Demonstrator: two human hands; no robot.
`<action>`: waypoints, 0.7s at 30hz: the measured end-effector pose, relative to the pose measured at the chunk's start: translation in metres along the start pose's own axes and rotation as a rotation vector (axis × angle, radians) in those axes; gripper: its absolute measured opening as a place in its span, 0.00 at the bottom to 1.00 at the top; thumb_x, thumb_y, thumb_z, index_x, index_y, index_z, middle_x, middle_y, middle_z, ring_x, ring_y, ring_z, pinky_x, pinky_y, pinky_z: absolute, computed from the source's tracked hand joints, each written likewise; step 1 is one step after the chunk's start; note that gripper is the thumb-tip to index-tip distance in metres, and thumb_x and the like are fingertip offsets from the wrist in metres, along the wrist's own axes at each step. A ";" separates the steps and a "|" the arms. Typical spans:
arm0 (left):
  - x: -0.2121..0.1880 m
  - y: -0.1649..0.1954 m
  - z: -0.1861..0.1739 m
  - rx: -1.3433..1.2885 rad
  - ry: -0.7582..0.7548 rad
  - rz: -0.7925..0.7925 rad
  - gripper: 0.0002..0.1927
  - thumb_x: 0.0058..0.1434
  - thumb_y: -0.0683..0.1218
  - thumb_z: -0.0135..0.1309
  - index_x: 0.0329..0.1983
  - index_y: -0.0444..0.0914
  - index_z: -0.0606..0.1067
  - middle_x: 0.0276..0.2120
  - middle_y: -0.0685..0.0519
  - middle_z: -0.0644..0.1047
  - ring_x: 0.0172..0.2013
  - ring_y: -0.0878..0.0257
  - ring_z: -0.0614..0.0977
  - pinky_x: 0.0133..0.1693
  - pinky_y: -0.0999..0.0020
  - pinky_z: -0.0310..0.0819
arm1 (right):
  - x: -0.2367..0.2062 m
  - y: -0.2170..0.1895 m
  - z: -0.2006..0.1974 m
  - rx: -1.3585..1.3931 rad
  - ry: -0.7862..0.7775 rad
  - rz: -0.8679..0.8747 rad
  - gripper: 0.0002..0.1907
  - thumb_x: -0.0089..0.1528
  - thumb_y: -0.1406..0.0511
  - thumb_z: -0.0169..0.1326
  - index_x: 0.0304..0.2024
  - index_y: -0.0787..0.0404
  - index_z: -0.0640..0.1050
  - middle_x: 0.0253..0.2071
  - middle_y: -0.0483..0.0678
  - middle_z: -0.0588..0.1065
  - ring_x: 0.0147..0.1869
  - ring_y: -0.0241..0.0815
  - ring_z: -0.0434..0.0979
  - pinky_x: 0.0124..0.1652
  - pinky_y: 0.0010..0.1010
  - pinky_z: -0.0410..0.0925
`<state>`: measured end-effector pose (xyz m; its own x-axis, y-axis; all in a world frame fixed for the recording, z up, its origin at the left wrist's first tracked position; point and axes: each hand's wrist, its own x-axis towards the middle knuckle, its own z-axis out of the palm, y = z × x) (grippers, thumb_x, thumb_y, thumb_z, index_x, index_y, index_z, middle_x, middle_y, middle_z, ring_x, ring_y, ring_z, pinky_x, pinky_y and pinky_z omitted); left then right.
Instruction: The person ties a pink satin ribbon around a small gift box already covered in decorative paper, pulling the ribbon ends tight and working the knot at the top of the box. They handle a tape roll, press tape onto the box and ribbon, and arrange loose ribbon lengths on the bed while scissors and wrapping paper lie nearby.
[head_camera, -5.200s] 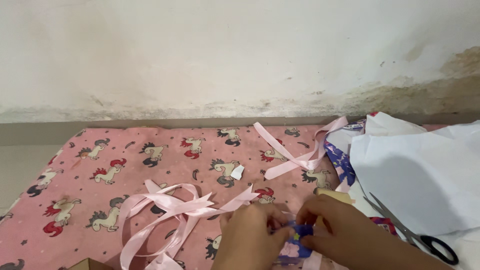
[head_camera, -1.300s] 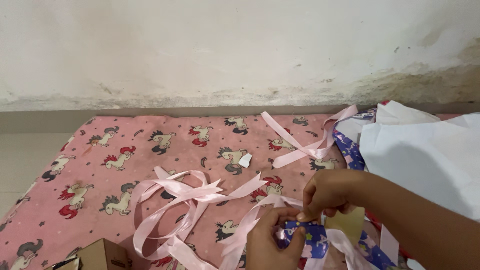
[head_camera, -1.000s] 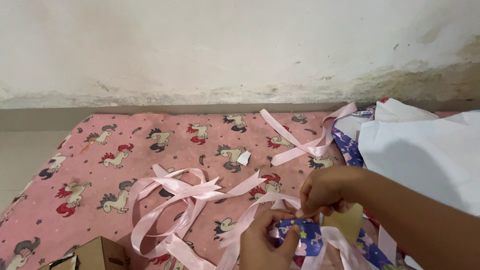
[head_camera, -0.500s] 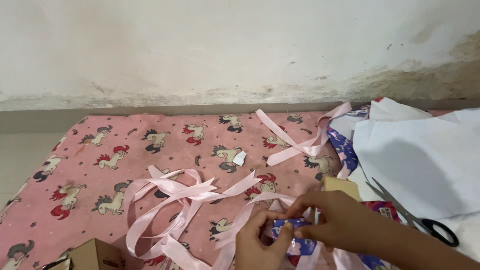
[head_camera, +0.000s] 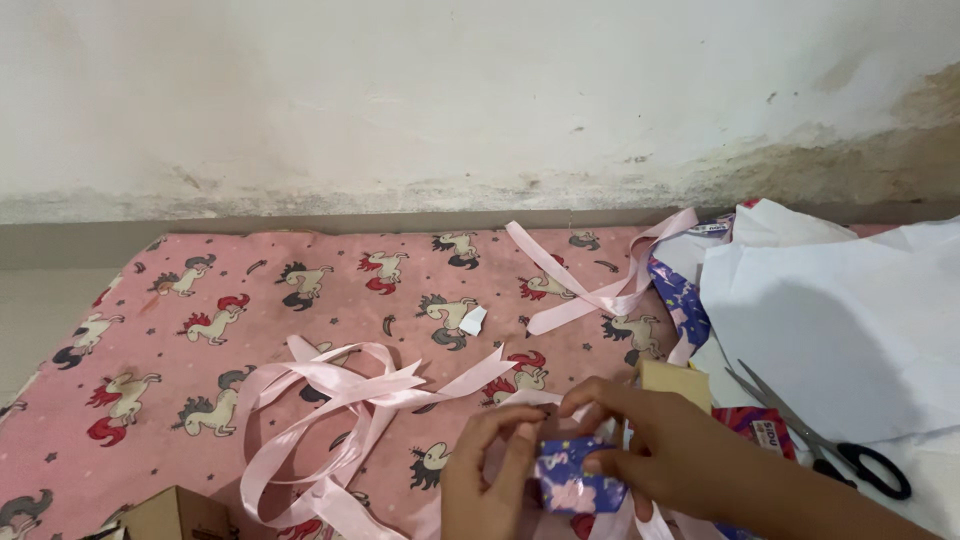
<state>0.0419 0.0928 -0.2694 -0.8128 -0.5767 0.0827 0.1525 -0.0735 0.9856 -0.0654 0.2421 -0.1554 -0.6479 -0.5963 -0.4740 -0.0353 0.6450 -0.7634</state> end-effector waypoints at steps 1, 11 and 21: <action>0.000 0.003 -0.001 0.055 -0.004 0.057 0.09 0.59 0.44 0.58 0.39 0.37 0.85 0.46 0.47 0.83 0.48 0.60 0.85 0.51 0.66 0.77 | -0.002 0.000 0.000 -0.027 0.008 0.025 0.15 0.57 0.68 0.63 0.47 0.50 0.82 0.26 0.44 0.78 0.15 0.38 0.75 0.17 0.31 0.66; -0.011 -0.044 -0.013 0.334 0.405 -0.112 0.10 0.59 0.46 0.63 0.31 0.33 0.82 0.23 0.45 0.78 0.25 0.50 0.77 0.29 0.58 0.67 | -0.005 -0.015 0.002 -0.083 0.010 0.069 0.10 0.57 0.65 0.64 0.42 0.57 0.85 0.26 0.46 0.81 0.16 0.37 0.78 0.18 0.30 0.66; -0.022 -0.060 0.014 -0.203 0.188 -0.750 0.28 0.65 0.58 0.54 0.38 0.25 0.81 0.29 0.36 0.84 0.26 0.54 0.81 0.30 0.61 0.75 | -0.009 0.004 -0.010 -0.002 0.126 0.099 0.14 0.66 0.64 0.55 0.55 0.50 0.75 0.27 0.48 0.78 0.23 0.35 0.76 0.23 0.27 0.65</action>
<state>0.0427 0.1211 -0.3283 -0.6334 -0.4414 -0.6356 -0.2826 -0.6326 0.7210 -0.0675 0.2551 -0.1500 -0.7387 -0.4649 -0.4881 0.0324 0.6988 -0.7146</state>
